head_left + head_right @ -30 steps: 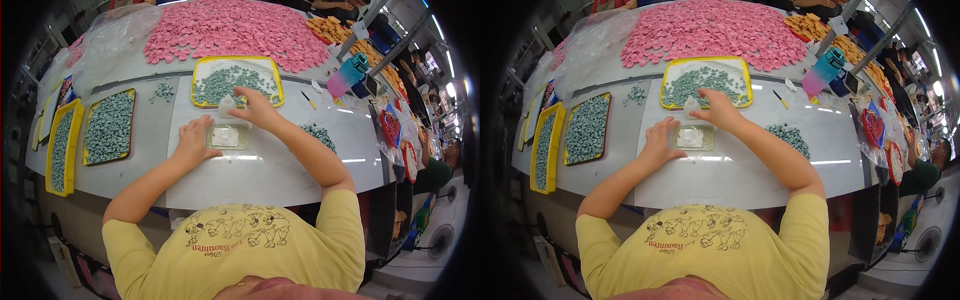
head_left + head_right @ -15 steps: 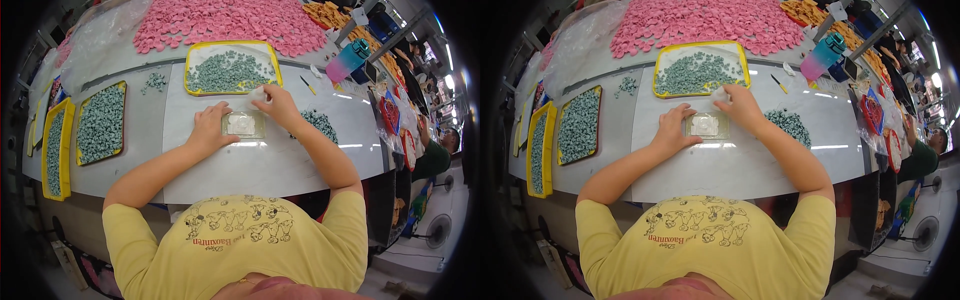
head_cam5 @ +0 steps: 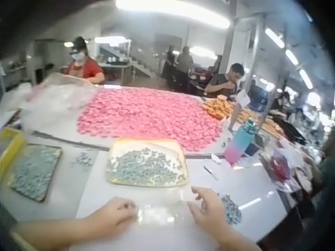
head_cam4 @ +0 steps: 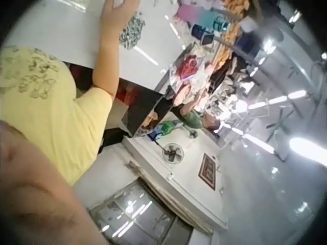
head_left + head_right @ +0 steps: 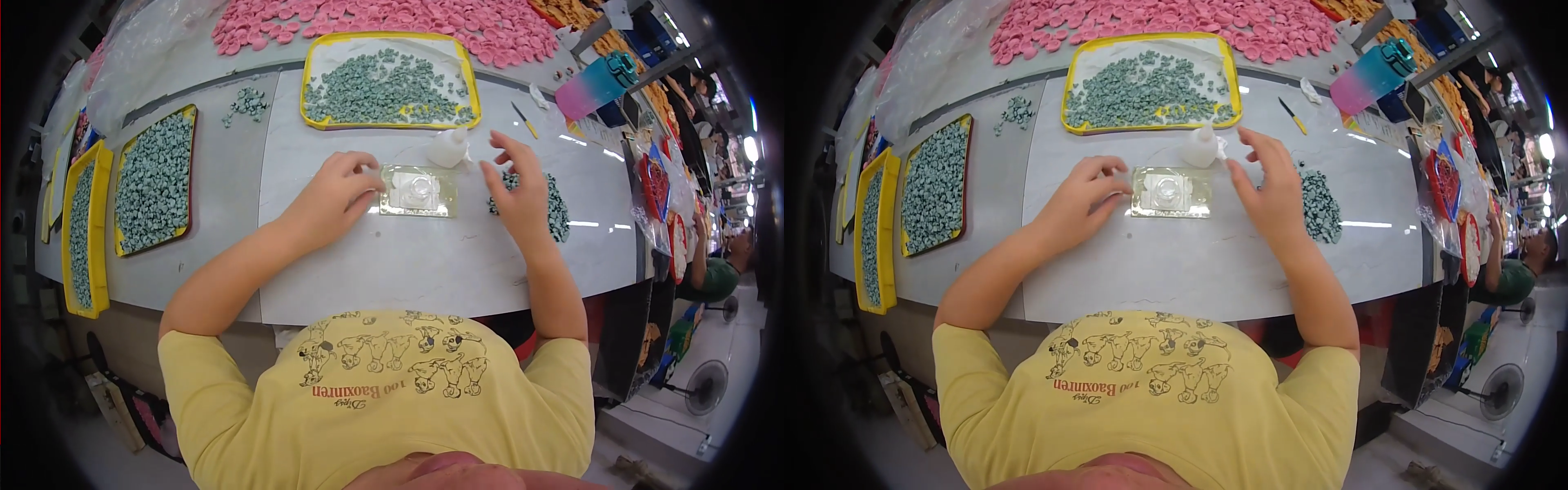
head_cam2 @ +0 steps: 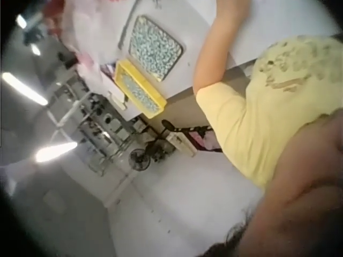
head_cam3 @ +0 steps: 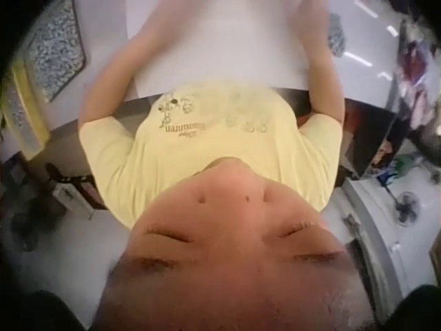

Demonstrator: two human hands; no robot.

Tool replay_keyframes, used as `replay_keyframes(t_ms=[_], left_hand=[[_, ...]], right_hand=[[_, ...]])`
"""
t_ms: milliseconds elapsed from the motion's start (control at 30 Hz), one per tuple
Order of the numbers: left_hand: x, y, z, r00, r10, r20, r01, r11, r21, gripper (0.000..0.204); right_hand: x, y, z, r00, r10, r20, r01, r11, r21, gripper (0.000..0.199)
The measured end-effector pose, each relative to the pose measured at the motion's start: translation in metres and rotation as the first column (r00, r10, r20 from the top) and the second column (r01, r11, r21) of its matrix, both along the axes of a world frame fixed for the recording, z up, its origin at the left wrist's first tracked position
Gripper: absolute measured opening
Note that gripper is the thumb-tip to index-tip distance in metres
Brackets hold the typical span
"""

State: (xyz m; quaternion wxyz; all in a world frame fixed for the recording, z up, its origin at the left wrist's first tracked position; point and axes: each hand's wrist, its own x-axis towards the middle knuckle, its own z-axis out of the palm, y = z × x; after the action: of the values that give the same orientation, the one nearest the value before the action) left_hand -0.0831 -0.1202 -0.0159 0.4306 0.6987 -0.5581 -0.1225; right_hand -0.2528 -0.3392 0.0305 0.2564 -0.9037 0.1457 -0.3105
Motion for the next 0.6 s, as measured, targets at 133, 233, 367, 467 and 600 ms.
replay_keyframes(t_ms=[133,233,367,467,600], left_hand=[[0.01,0.006,0.002,0.903,-0.203,0.379,0.203,0.978,0.04,0.028],[-0.001,0.005,-0.016,0.856,-0.258,0.447,0.265,0.963,0.048,0.035],[0.006,-0.004,-0.018,0.83,-0.283,0.481,0.307,0.951,0.029,0.033],[0.012,-0.002,-0.021,0.829,-0.294,0.476,0.328,0.945,0.012,0.032],[0.025,0.01,-0.031,0.839,-0.264,0.476,0.304,0.953,-0.007,0.031]], right_hand=[[0.004,-0.039,-0.013,0.995,-0.095,0.002,0.095,0.989,-0.113,0.022],[0.006,-0.078,-0.013,0.956,-0.267,-0.124,0.263,0.964,-0.048,0.017],[0.007,-0.145,-0.03,0.918,-0.311,-0.246,0.275,0.946,-0.171,0.02],[0.025,-0.181,-0.055,0.884,-0.34,-0.321,0.207,0.899,-0.385,0.021],[0.053,-0.184,-0.068,0.686,-0.472,-0.554,0.213,0.858,-0.468,0.023]])
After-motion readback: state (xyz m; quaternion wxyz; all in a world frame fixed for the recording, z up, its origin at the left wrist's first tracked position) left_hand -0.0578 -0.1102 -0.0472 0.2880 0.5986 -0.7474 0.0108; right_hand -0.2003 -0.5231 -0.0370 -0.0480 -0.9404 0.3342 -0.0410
